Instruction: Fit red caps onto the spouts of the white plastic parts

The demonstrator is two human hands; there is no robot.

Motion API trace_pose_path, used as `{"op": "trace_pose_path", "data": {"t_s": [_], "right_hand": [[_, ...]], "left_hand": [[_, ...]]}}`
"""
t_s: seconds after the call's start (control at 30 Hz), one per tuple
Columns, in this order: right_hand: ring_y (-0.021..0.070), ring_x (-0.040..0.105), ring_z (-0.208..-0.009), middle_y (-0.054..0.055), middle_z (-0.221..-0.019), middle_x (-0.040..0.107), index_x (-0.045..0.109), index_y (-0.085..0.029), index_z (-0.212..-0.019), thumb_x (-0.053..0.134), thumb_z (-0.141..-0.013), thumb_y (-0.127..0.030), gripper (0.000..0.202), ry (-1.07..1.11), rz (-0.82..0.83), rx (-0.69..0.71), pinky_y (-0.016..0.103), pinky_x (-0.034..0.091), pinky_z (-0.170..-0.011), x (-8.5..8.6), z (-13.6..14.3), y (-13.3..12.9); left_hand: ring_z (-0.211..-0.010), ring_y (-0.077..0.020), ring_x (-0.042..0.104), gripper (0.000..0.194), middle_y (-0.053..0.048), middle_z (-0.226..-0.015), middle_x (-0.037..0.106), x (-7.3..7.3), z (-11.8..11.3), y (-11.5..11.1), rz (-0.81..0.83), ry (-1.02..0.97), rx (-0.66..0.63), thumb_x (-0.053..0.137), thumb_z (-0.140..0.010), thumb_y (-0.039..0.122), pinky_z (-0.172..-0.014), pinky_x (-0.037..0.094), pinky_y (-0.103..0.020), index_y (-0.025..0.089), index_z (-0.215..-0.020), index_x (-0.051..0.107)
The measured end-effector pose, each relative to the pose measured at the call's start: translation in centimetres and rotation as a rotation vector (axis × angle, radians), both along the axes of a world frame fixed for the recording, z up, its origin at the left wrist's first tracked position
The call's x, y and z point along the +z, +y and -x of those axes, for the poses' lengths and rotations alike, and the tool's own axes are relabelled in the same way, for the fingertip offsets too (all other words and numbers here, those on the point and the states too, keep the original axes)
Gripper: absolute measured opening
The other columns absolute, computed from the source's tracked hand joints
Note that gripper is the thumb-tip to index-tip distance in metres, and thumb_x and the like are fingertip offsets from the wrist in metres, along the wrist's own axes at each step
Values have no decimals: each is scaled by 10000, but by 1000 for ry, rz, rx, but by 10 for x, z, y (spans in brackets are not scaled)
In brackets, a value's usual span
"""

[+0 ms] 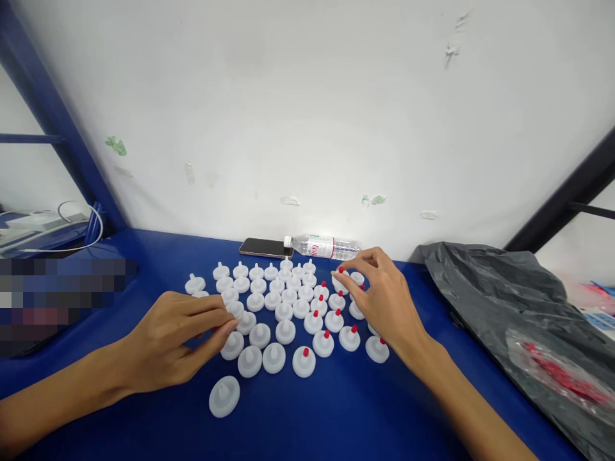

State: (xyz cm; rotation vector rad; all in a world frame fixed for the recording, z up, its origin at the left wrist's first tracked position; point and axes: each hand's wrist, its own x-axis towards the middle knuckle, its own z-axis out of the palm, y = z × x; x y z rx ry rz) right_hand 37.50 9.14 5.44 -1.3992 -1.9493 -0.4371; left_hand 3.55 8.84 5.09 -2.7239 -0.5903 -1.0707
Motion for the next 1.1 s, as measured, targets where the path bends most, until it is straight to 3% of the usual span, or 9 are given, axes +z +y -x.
{"op": "trace_pose_path", "data": {"t_s": [0.1,0.37,0.67,0.87,1.1], "right_hand": [[261,717,-820,71,-919,753,779,-228,-1015,585,-1038,-440,288,-4,60,-19,417,566,-744,-4,-2,3],[280,728,-786,74,-876,805,820,-226,-1101,526,-1032,-386,342,-35,154,-28,430,574,-706,-12,-3,10],[271,751,-882,69,-977,833,822,-235,-1161,534,-1024,-285,322,-61,232,36,406,611,-740,-17,-1,13],[280,751,-866,68,-977,833,822,-243,-1136,524,-1043,-336,326,-54,237,28,432,617,-739,-16,2,11],[298,737,-993,76,-1122,821,779,-228,-1208,469,-1088,-382,366,-24,234,41,469,591,-840,-16,5,9]], "left_hand": [[-491,-92,432,265,29,-629,552,-2,0,3,8,-5,16,574,-996,116,-458,309,-284,155,-753,671],[-492,-81,490,181,27,-693,617,-2,2,4,36,-24,34,573,-1001,134,-453,326,-253,155,-871,698],[-508,-74,527,183,16,-746,647,-3,2,4,119,-7,50,530,-1004,139,-462,332,-227,158,-914,688],[-509,-78,513,192,19,-747,634,-6,1,3,144,17,55,516,-1011,156,-466,322,-236,168,-914,682],[-517,-77,527,193,13,-758,645,-6,2,5,156,28,53,516,-1015,161,-469,325,-233,168,-917,682]]}}
